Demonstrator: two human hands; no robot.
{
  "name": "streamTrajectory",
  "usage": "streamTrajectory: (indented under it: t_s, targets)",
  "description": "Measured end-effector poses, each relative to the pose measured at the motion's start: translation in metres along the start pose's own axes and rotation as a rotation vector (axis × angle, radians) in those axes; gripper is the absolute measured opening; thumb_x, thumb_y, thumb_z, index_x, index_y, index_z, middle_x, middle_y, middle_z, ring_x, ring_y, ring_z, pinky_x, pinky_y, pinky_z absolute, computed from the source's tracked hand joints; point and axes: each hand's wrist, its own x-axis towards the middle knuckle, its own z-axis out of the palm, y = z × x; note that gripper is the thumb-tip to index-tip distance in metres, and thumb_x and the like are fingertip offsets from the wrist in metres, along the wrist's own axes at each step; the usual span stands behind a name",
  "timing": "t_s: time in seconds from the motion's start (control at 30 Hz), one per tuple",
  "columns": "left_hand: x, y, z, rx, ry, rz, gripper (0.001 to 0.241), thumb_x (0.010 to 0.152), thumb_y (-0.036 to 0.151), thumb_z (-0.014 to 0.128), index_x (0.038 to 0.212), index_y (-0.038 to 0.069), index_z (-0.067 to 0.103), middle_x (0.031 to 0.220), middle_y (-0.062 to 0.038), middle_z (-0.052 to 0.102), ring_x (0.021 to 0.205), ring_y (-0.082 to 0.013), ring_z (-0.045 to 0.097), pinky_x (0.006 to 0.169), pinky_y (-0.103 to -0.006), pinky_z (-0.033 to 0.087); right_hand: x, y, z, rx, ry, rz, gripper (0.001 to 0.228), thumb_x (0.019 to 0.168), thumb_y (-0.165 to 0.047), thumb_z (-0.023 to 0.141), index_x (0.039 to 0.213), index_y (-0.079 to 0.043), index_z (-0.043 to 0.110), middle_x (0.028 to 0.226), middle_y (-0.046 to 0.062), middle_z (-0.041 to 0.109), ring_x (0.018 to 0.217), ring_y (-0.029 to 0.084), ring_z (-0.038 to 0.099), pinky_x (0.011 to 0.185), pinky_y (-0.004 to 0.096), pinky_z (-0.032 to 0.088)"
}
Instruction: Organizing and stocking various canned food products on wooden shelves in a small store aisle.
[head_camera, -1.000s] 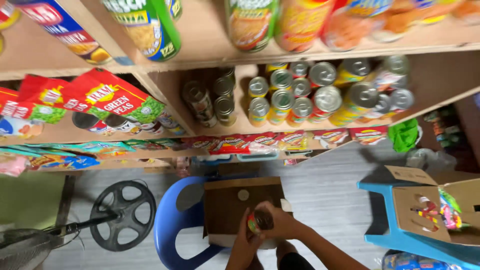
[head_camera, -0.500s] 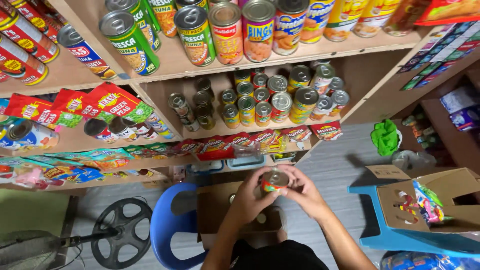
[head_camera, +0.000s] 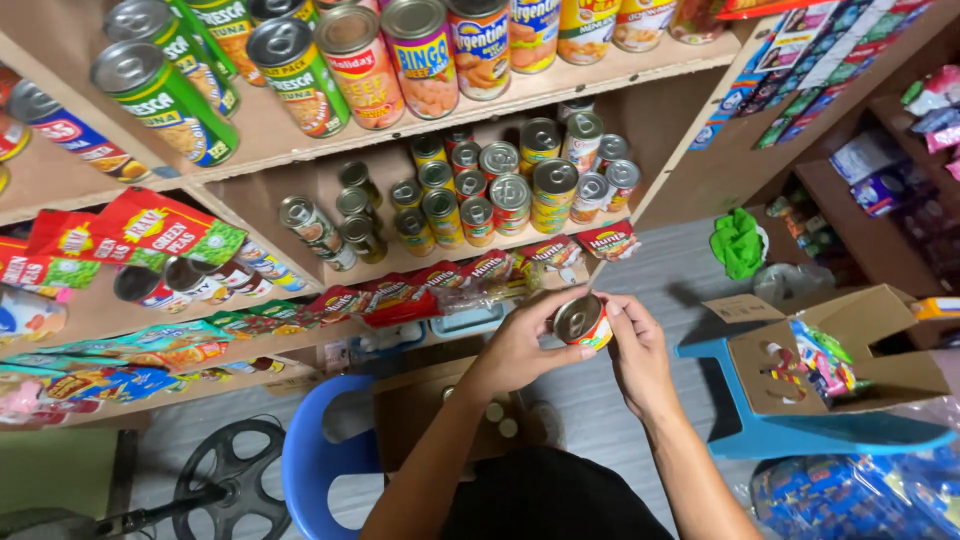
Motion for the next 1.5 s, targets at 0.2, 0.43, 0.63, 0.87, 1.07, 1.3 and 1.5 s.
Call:
streamTrajectory:
  t_s: [0.2,0.43,0.63,0.87,1.07,1.3,1.5]
  targets:
    - [0.002,0.013,-0.005,0.256,0.077,-0.008,0.077,0.081,0.016,0.085,0.150,0.006,0.052,0.137,-0.010,0.062,0.124,-0.0188,0.063,0.101,-0.0340,0.054,-0.004,-0.016,0.013,0.001,-0.022,0.079,0.035,0.108,-0.024,0.050,0.128,0.001,0.064,0.114,0.007,0.071,0.102,0.012,0.065,0.089,0.029,0.052]
    - [-0.001,0.013,-0.025,0.303,0.140,0.106,0.072,0.081,0.017,0.085,0.145,0.006,0.053,0.138,-0.011,0.058,0.128,-0.0203,0.062,0.106,-0.0345,0.054,0.004,0.000,0.011,0.005,-0.009,0.091,0.036,0.107,-0.023,0.050,0.133,-0.001,0.062,0.116,0.008,0.071,0.102,0.015,0.065,0.089,0.031,0.053]
    - [0.058,0.023,-0.082,0.559,0.189,0.234,0.075,0.077,0.021,0.089,0.143,0.007,0.056,0.132,-0.013,0.060,0.123,-0.0252,0.062,0.103,-0.0377,0.052,0.011,-0.004,0.008,-0.120,0.001,0.043,0.028,0.104,-0.015,0.056,0.126,0.001,0.064,0.115,0.012,0.072,0.099,0.019,0.069,0.079,0.033,0.054]
    - [0.204,0.006,-0.166,0.831,0.159,0.026,0.075,0.073,0.035,0.087,0.135,0.003,0.060,0.123,-0.020,0.072,0.113,-0.0281,0.070,0.100,-0.0383,0.053,0.009,-0.007,0.011,-0.150,-0.059,0.022,0.024,0.099,-0.011,0.061,0.120,0.000,0.067,0.110,0.013,0.076,0.094,0.018,0.070,0.077,0.032,0.054]
    - [0.291,-0.071,-0.212,1.145,0.109,-0.320,0.074,0.075,0.050,0.081,0.132,0.005,0.065,0.132,-0.020,0.067,0.119,-0.0300,0.066,0.104,-0.0397,0.050,0.000,-0.004,-0.002,-0.147,-0.061,0.048,0.022,0.099,-0.012,0.063,0.117,-0.001,0.068,0.109,0.012,0.076,0.094,0.017,0.069,0.077,0.031,0.053]
    - [0.285,-0.059,-0.206,1.151,0.082,-0.326,0.082,0.075,0.049,0.083,0.139,0.005,0.057,0.141,-0.021,0.058,0.127,-0.0323,0.057,0.108,-0.0408,0.042,-0.002,-0.001,-0.010,-0.154,-0.026,0.072,0.023,0.097,-0.011,0.064,0.116,-0.001,0.069,0.107,0.012,0.077,0.092,0.017,0.069,0.075,0.031,0.053]
    - [0.281,-0.048,-0.201,1.122,0.066,-0.347,0.074,0.078,0.047,0.079,0.137,0.007,0.060,0.139,-0.019,0.062,0.124,-0.0311,0.062,0.106,-0.0411,0.046,-0.001,-0.003,-0.002,-0.151,-0.072,0.098,0.023,0.097,-0.010,0.064,0.117,0.000,0.068,0.107,0.012,0.077,0.092,0.017,0.069,0.075,0.030,0.052]
